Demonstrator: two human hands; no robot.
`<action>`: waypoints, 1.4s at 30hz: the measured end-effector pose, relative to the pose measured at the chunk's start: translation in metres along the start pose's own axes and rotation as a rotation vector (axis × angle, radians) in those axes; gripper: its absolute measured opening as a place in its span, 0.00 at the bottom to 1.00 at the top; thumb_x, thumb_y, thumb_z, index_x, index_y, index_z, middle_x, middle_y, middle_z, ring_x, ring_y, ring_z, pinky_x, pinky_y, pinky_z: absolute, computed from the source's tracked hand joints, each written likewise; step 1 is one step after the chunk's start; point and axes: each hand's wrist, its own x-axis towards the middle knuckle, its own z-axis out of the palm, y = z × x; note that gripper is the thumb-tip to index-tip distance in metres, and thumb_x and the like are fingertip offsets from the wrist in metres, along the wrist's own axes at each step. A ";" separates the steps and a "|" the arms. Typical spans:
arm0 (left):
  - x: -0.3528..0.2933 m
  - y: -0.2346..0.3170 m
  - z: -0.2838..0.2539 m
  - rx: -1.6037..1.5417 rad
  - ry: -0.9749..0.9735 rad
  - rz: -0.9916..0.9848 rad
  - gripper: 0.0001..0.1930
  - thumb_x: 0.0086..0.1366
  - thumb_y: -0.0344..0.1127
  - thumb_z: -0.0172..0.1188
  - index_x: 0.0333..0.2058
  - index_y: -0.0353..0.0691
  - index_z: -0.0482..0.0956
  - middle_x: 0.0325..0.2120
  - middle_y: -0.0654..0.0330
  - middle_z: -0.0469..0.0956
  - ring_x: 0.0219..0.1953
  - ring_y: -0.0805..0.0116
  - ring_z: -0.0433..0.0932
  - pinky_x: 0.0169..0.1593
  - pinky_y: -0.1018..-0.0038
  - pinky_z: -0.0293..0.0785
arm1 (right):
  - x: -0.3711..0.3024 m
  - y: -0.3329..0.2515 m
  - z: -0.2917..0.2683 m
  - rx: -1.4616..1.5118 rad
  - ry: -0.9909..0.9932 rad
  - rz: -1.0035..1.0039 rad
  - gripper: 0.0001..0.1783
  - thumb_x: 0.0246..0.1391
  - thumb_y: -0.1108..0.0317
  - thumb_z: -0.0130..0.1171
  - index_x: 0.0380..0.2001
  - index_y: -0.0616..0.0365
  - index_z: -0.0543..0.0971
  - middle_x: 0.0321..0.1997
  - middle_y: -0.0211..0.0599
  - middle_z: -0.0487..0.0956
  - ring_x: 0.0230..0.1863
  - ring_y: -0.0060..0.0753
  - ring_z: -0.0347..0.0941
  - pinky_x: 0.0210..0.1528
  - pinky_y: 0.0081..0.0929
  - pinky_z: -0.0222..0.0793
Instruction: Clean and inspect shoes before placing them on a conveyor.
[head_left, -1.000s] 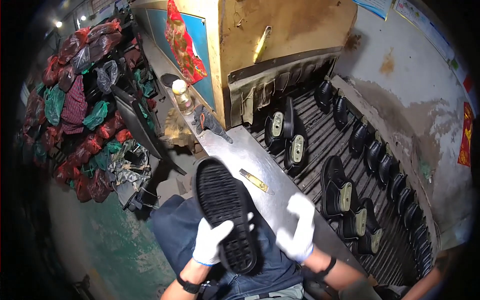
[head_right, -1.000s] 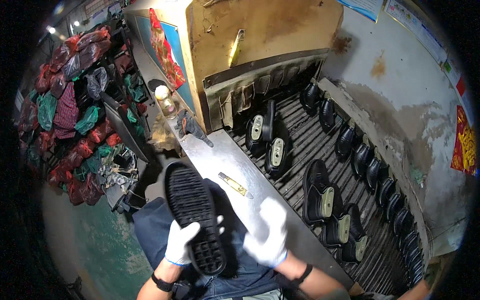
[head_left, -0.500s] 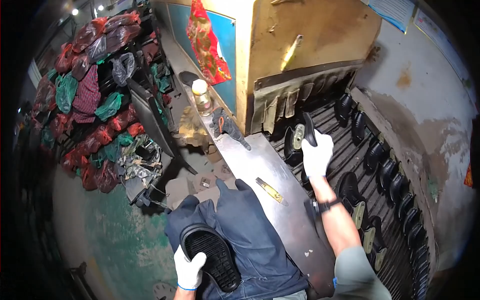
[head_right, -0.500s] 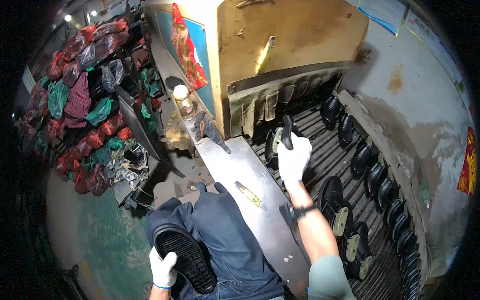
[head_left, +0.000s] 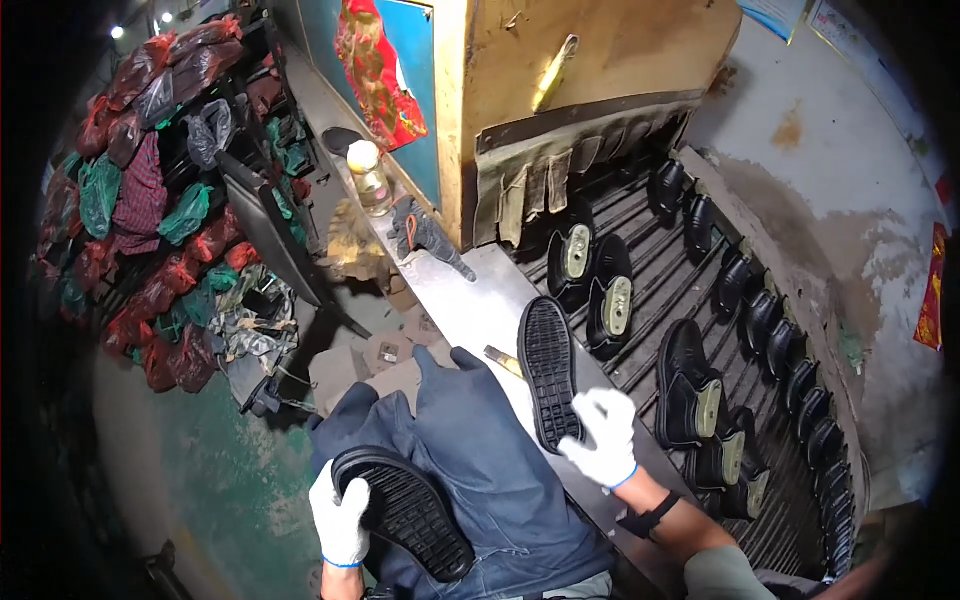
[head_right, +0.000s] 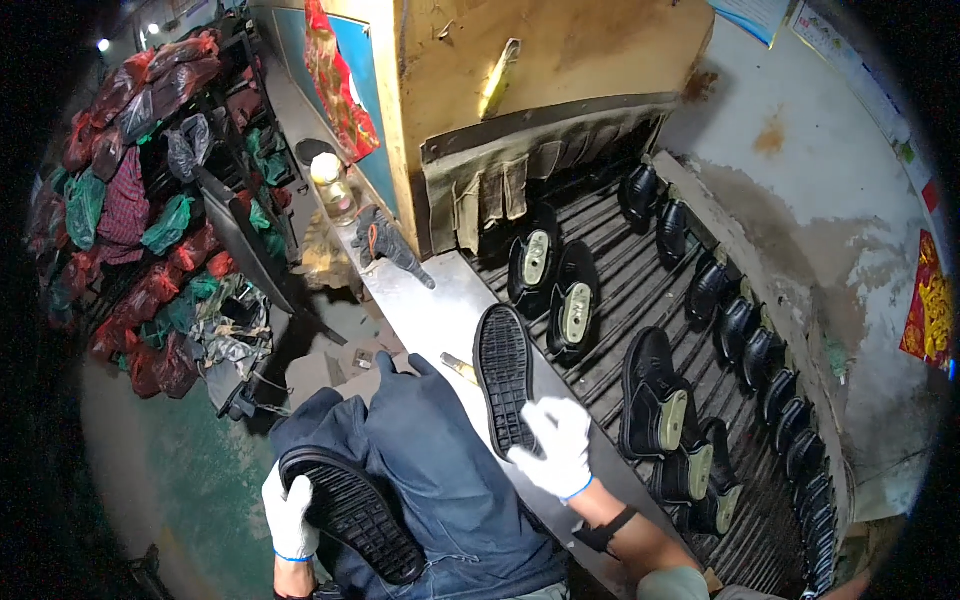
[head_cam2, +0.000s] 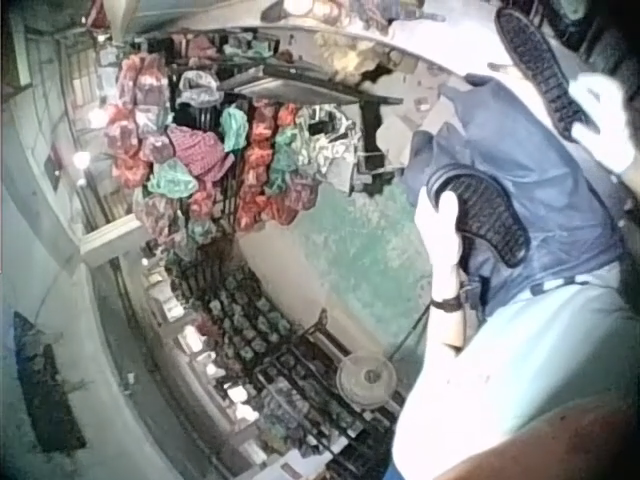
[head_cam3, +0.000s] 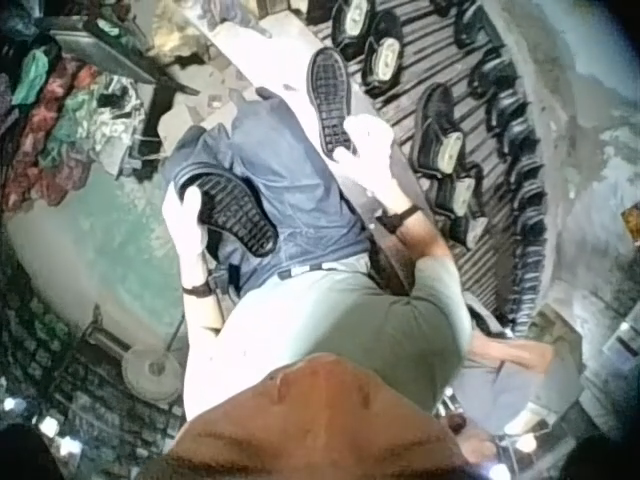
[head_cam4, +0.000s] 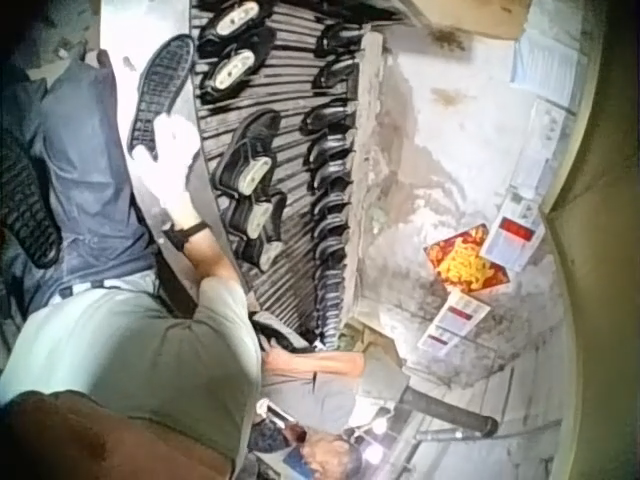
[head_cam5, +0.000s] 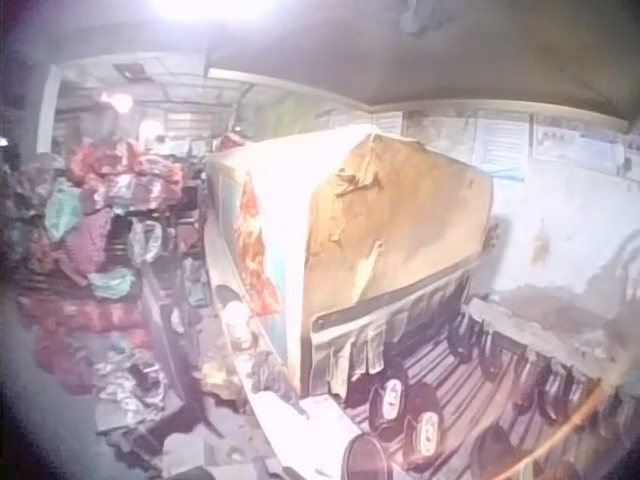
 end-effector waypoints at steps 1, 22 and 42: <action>-0.001 0.004 -0.002 0.020 -0.016 0.000 0.20 0.67 0.36 0.68 0.53 0.28 0.83 0.45 0.59 0.86 0.47 0.69 0.82 0.55 0.71 0.76 | 0.012 0.018 0.006 -0.031 0.140 0.027 0.48 0.45 0.56 0.83 0.70 0.55 0.78 0.67 0.52 0.77 0.71 0.59 0.69 0.75 0.57 0.62; 0.019 0.014 0.009 -0.487 -0.513 -0.116 0.38 0.70 0.50 0.75 0.70 0.39 0.70 0.76 0.39 0.65 0.77 0.32 0.66 0.78 0.41 0.64 | 0.060 -0.023 -0.059 2.269 -0.006 0.482 0.67 0.44 0.44 0.80 0.81 0.63 0.59 0.80 0.64 0.66 0.75 0.76 0.68 0.79 0.73 0.62; 0.067 0.033 0.020 -0.645 -0.603 0.146 0.36 0.82 0.63 0.53 0.71 0.37 0.69 0.63 0.46 0.79 0.64 0.53 0.80 0.69 0.56 0.78 | 0.006 -0.205 -0.070 1.052 -0.192 0.136 0.78 0.35 0.64 0.84 0.85 0.64 0.45 0.82 0.54 0.64 0.80 0.51 0.64 0.82 0.48 0.61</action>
